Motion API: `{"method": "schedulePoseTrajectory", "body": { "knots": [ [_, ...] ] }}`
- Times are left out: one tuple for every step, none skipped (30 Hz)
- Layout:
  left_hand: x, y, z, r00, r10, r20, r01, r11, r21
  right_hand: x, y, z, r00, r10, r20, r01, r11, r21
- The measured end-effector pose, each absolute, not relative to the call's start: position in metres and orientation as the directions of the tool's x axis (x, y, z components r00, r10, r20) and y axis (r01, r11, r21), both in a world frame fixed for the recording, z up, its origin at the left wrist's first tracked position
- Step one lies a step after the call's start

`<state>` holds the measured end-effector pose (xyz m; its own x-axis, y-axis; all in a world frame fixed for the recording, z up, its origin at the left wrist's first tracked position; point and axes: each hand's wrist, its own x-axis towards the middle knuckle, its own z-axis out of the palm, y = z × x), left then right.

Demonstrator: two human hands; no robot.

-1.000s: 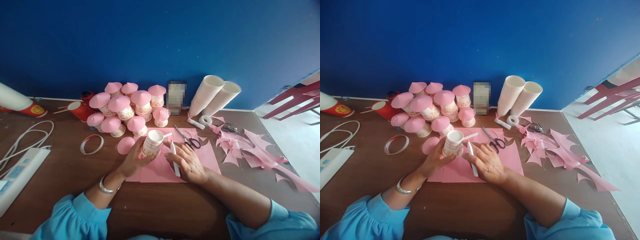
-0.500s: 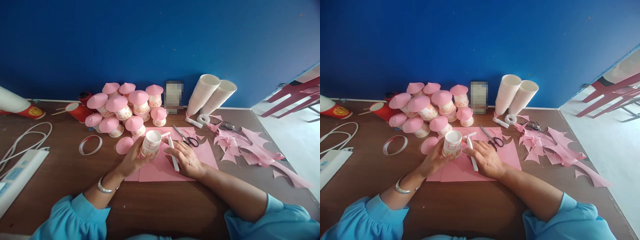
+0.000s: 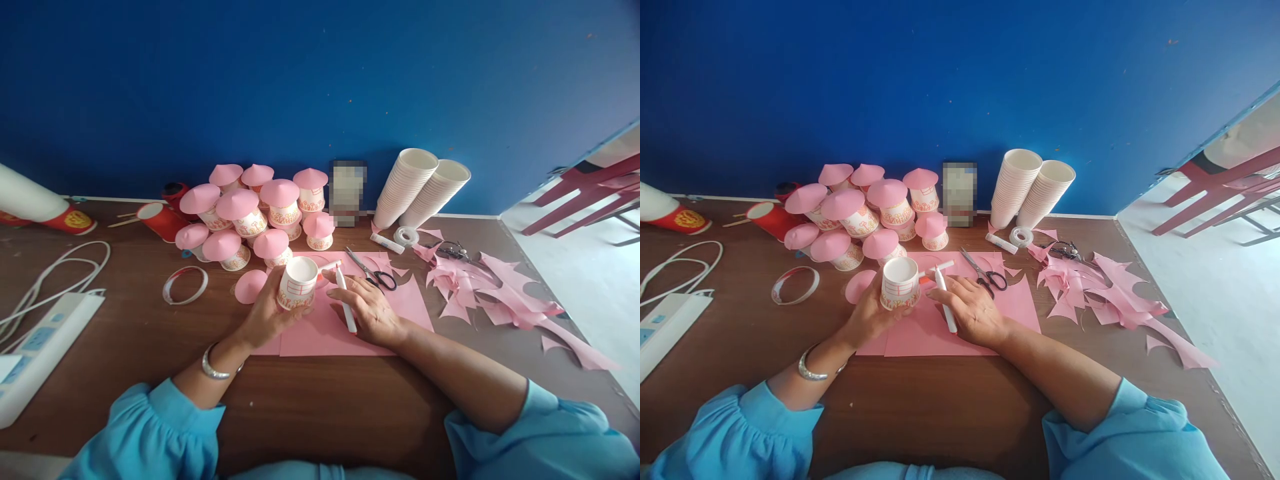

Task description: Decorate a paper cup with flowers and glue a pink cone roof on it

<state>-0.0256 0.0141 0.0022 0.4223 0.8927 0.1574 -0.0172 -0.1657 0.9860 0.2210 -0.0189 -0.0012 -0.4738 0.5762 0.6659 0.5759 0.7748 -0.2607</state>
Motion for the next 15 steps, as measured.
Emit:
{"method": "schedulePoseTrajectory", "body": {
  "knots": [
    [-0.0257, 0.0143, 0.0026, 0.407, 0.899, 0.16, 0.008, -0.179, 0.984, 0.2211, -0.0189, -0.0014, -0.474, 0.58, 0.663, 0.572, 0.775, -0.269],
    [-0.0258, 0.0145, 0.0031, 0.392, 0.906, 0.163, 0.048, -0.197, 0.979, 0.2212, -0.0188, -0.0014, -0.474, 0.581, 0.661, 0.57, 0.775, -0.273],
    [-0.0258, 0.0146, 0.0035, 0.374, 0.912, 0.168, 0.092, -0.216, 0.972, 0.2212, -0.0187, -0.0013, -0.475, 0.58, 0.662, 0.569, 0.776, -0.273],
    [-0.0258, 0.0147, 0.0039, 0.356, 0.918, 0.176, 0.121, -0.232, 0.965, 0.2213, -0.0186, -0.0012, -0.475, 0.579, 0.662, 0.57, 0.776, -0.269],
    [-0.0257, 0.0148, 0.0042, 0.346, 0.92, 0.183, 0.136, -0.242, 0.961, 0.2212, -0.0184, -0.001, -0.476, 0.578, 0.663, 0.574, 0.775, -0.265],
    [-0.0255, 0.0148, 0.0042, 0.346, 0.92, 0.185, 0.13, -0.242, 0.961, 0.2212, -0.0182, -0.0009, -0.477, 0.576, 0.664, 0.576, 0.776, -0.259],
    [-0.0251, 0.0147, 0.0041, 0.354, 0.917, 0.182, 0.112, -0.235, 0.965, 0.2211, -0.018, -0.0009, -0.478, 0.572, 0.666, 0.576, 0.777, -0.254],
    [-0.0247, 0.0146, 0.0039, 0.366, 0.914, 0.177, 0.086, -0.223, 0.971, 0.2211, -0.0179, -0.001, -0.479, 0.57, 0.668, 0.575, 0.778, -0.252],
    [-0.0242, 0.0144, 0.0038, 0.377, 0.91, 0.172, 0.056, -0.208, 0.977, 0.2211, -0.0178, -0.0013, -0.478, 0.569, 0.669, 0.574, 0.779, -0.252],
    [-0.0237, 0.0143, 0.0037, 0.383, 0.909, 0.167, 0.027, -0.192, 0.981, 0.2212, -0.0179, -0.0017, -0.479, 0.57, 0.668, 0.573, 0.779, -0.254],
    [-0.0233, 0.0142, 0.0037, 0.384, 0.909, 0.16, 0.005, -0.176, 0.984, 0.2214, -0.0179, -0.0024, -0.479, 0.57, 0.668, 0.571, 0.78, -0.256],
    [-0.0231, 0.0142, 0.0038, 0.383, 0.912, 0.149, -0.006, -0.159, 0.987, 0.2217, -0.0181, -0.0032, -0.479, 0.573, 0.665, 0.571, 0.779, -0.26],
    [-0.023, 0.0142, 0.0039, 0.376, 0.917, 0.135, -0.013, -0.141, 0.99, 0.2221, -0.0182, -0.0041, -0.479, 0.579, 0.66, 0.572, 0.776, -0.266],
    [-0.0231, 0.0141, 0.004, 0.37, 0.921, 0.119, -0.022, -0.12, 0.993, 0.2226, -0.0182, -0.0051, -0.479, 0.586, 0.653, 0.573, 0.772, -0.273],
    [-0.0233, 0.0141, 0.0039, 0.368, 0.925, 0.098, -0.037, -0.09, 0.995, 0.2231, -0.0181, -0.0062, -0.479, 0.594, 0.646, 0.573, 0.769, -0.283]
  ]
}}
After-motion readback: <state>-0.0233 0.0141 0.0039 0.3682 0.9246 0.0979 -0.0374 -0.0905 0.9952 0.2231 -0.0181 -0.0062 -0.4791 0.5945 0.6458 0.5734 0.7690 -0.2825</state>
